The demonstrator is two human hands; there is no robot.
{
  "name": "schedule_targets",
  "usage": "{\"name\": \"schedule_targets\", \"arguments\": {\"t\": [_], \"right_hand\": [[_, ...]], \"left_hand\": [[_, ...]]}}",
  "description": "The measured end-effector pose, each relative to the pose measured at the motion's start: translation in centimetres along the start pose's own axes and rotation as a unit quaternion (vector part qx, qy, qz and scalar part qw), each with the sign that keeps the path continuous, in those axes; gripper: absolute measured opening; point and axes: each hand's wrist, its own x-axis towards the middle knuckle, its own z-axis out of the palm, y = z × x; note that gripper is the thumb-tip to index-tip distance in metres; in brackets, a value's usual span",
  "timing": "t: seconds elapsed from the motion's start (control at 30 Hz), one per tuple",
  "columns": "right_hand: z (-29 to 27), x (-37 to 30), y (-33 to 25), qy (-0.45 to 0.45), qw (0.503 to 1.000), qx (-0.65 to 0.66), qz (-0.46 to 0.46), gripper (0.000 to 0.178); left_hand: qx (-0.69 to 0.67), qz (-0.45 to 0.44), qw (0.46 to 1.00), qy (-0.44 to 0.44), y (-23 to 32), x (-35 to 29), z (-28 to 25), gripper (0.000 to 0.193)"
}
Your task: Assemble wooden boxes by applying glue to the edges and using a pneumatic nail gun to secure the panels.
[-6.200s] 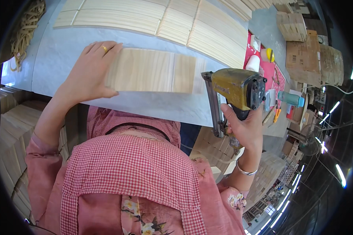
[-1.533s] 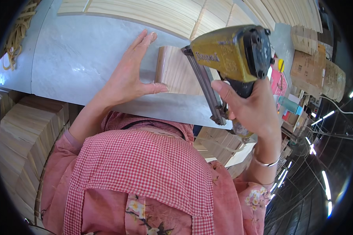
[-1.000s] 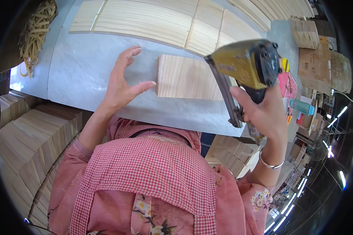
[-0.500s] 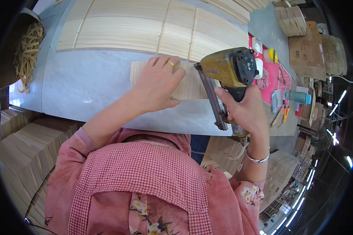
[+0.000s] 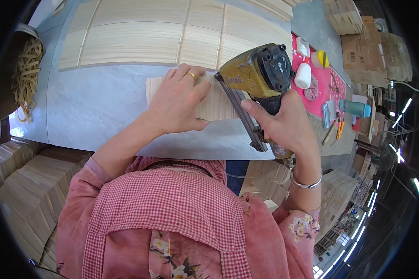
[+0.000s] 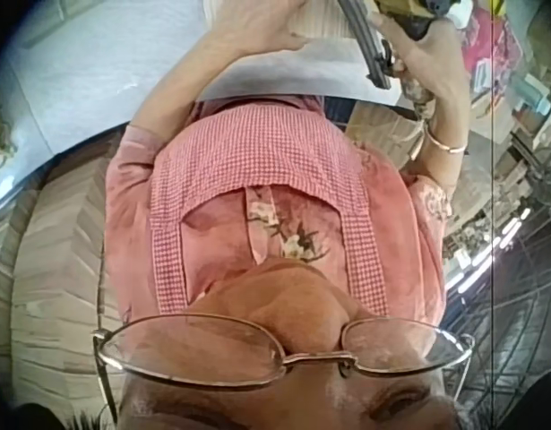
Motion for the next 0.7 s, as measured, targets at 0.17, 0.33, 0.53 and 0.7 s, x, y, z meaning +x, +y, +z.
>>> {"name": "schedule_targets", "arguments": {"t": [0.17, 0.33, 0.53, 0.7], "right_hand": [[-0.6, 0.8, -0.4, -0.024, 1.000, -0.007, 0.007, 0.038], [-1.2, 1.3, -0.4, -0.019, 0.998, -0.049, -0.021, 0.037], [-2.1, -0.7, 4.5, 0.195, 0.979, -0.018, 0.053, 0.036], [-5.1, 0.0, 19.7, 0.279, 0.947, -0.157, -0.017, 0.040]], "left_hand": [[-0.002, 0.010, 1.000, 0.011, -0.2, -0.3, 0.3, 0.049], [0.012, 0.005, 1.000, 0.017, -0.4, -0.5, 0.2, 0.051], [0.036, 0.034, 0.999, 0.009, -0.6, -2.5, -1.2, 0.067], [-0.175, -0.080, 0.981, 0.036, -1.2, -5.9, -6.2, 0.071]]}}
